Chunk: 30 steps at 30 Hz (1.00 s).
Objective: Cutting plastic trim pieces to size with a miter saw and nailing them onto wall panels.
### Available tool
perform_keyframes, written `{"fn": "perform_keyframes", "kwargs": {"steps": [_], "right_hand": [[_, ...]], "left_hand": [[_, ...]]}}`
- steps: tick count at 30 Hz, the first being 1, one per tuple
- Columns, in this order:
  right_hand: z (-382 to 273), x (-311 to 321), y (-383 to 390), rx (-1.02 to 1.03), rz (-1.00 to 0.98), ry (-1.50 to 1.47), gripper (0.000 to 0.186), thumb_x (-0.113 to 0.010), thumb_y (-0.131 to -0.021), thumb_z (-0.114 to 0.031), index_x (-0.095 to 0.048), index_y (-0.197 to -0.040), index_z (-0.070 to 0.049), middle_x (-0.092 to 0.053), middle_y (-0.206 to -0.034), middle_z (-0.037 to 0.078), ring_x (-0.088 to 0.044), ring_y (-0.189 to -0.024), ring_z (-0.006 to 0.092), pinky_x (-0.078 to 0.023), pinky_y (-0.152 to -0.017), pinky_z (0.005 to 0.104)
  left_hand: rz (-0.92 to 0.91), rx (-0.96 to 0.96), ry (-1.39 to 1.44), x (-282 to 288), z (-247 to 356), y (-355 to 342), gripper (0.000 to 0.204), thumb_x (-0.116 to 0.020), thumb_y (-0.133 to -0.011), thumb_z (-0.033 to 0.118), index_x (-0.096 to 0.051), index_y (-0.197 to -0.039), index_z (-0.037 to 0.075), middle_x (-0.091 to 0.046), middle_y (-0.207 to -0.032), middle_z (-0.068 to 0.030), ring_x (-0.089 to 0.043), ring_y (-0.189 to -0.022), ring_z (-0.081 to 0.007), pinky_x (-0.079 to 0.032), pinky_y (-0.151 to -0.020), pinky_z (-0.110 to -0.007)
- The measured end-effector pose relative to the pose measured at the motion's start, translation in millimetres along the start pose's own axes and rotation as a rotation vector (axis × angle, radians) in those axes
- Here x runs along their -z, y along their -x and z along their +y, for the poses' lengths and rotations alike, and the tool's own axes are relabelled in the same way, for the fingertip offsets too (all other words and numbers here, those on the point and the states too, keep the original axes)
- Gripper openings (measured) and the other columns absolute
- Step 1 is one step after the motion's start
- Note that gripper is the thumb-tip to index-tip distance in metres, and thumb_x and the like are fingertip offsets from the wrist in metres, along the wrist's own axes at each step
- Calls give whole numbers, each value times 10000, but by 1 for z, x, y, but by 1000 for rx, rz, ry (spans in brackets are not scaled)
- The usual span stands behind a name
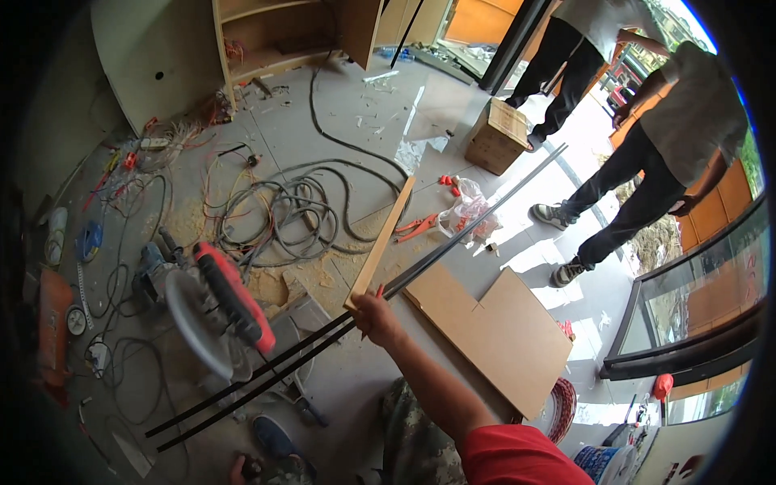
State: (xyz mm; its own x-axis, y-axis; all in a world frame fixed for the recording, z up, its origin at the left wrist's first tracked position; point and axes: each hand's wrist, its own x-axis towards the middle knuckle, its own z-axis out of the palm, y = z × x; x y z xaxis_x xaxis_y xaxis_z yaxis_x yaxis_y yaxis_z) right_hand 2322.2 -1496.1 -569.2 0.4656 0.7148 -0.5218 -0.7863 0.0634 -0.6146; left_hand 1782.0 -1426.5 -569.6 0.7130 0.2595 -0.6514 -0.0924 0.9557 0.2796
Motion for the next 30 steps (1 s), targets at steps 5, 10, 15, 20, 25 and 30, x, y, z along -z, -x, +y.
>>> {"fn": "perform_keyframes", "kwargs": {"steps": [5, 10, 15, 20, 25, 30], "right_hand": [[58, -38, 65, -112, 32, 11, 214, -611, -888, -271, -476, -745, -184, -403, -584, -47, -348, -446, 83, -246, -398, 249], [112, -58, 60, -346, -14, 137, 181, -597, -894, -343, -534, -788, -211, -374, -572, -86, -335, -434, 70, -229, -382, 235], [174, -110, 67, -498, -73, 37, 120, -656, -883, -243, -569, -871, -161, -464, -613, -58, -417, -510, 47, -250, -387, 193], [254, -169, 48, -590, -107, 175, 110, -664, -894, -235, -595, -885, -149, -467, -636, -67, -366, -465, 48, -243, -385, 207], [332, -198, 17, -661, -216, 180, 221, -672, -903, -312, -617, -989, -116, -556, -699, -38, -438, -490, 53, -299, -415, 196], [349, -207, 31, -480, -603, 927, 350, -628, -922, -336, -621, -1102, -36, -660, -765, 62, -598, -590, 160, -466, -516, 302]], "left_hand": [[120, -266, 41, 21, -2, -30, 191, -564, -929, 213, -556, -1090, 109, -630, -996, -54, -601, -830, -239, -514, -683, -411], [-20, -306, 269, 98, -10, -53, 99, -583, -920, 192, -601, -1008, 151, -633, -983, -66, -602, -979, -272, -457, -903, -589], [148, -449, 276, 97, 3, -72, 49, -603, -921, 147, -579, -954, 119, -618, -821, -37, -612, -833, -215, -509, -715, -436], [271, -498, 410, 97, 39, -88, 87, -624, -919, 182, -618, -983, 123, -652, -813, -38, -633, -801, -208, -516, -691, -395], [373, -453, 627, 76, 49, -125, 156, -676, -882, 251, -626, -945, 117, -629, -773, -11, -617, -712, -178, -514, -643, -376], [298, -563, 496, 97, 1, -87, 210, -615, -905, 282, -615, -931, 73, -635, -783, -44, -618, -684, -206, -505, -621, -365]]}}
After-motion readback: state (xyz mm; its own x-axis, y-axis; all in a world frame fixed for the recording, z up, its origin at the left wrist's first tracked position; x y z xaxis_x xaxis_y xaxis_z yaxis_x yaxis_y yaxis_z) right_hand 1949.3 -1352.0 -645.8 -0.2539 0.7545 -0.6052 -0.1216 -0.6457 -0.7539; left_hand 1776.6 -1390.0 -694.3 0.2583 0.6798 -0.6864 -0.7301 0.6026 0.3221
